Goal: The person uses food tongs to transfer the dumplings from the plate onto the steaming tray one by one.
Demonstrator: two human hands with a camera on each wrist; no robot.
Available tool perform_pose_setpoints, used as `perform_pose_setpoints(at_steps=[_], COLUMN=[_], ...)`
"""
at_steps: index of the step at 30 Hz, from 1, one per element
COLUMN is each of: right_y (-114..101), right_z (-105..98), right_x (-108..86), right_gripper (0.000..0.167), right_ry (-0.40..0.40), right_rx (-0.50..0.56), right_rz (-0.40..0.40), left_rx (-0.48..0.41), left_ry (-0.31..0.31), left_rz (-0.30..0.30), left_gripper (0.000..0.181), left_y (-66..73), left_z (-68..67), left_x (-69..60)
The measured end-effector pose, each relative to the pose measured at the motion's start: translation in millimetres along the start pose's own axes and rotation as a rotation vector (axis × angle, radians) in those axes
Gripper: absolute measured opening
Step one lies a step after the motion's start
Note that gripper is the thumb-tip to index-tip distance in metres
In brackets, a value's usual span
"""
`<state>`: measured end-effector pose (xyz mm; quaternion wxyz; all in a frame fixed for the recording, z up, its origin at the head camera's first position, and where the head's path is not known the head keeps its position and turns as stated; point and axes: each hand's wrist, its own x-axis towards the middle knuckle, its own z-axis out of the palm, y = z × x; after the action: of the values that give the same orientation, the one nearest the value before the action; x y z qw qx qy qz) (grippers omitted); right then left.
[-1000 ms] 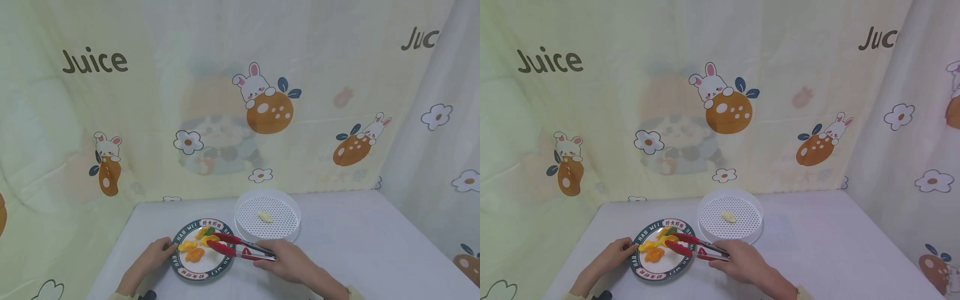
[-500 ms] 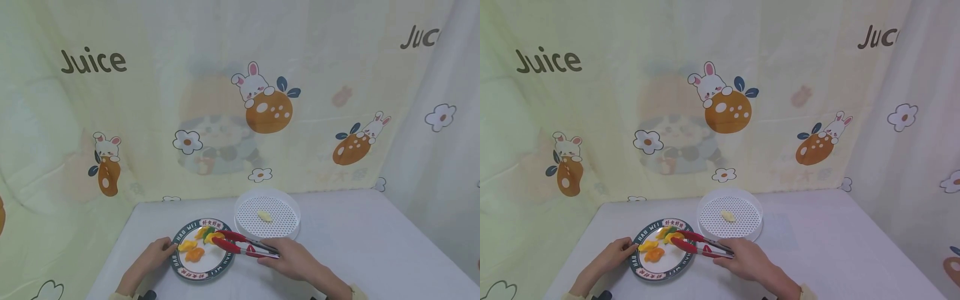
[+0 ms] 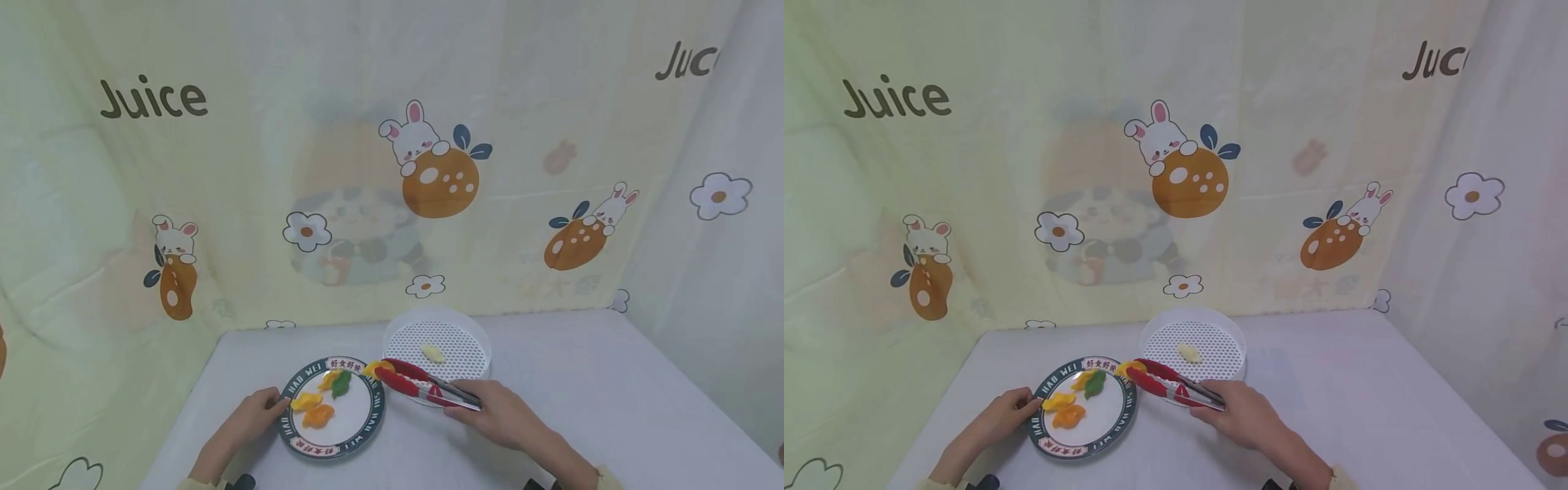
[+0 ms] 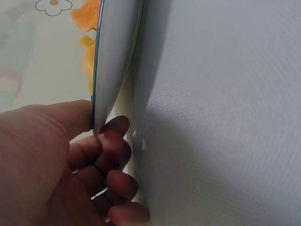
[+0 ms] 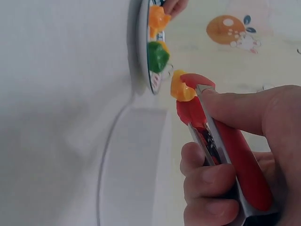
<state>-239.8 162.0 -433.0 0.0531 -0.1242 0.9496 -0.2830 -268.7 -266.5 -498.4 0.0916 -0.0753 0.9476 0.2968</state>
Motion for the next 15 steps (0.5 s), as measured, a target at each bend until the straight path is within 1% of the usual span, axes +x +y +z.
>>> perform_pose_setpoints(at_steps=[3, 5, 9, 12, 15], right_y=[3, 6, 11, 15, 19], right_z=[-9, -16, -27, -31, -31], right_x=[1.8, 3.6, 7.5, 10.9, 14.0], right_gripper=[0.062, 0.064, 0.067, 0.066, 0.064], right_ry=[0.027, 0.045, 0.082, 0.088, 0.072], right_rx=[0.012, 0.007, -0.05, -0.081, -0.092], right_rz=[0.036, 0.039, 0.039, 0.039, 0.037], left_rx=[0.001, -0.001, -0.004, -0.002, -0.002], left_ry=[-0.001, -0.001, 0.002, 0.005, 0.005], left_rz=[0.001, 0.004, 0.012, 0.014, 0.014], left_gripper=[0.025, 0.025, 0.026, 0.026, 0.026], left_y=[-0.3, -0.4, -0.4, -0.5, -0.5], left_z=[-0.3, -0.3, -0.5, -0.7, -0.7], left_x=[0.4, 0.7, 0.4, -0.1, -0.2])
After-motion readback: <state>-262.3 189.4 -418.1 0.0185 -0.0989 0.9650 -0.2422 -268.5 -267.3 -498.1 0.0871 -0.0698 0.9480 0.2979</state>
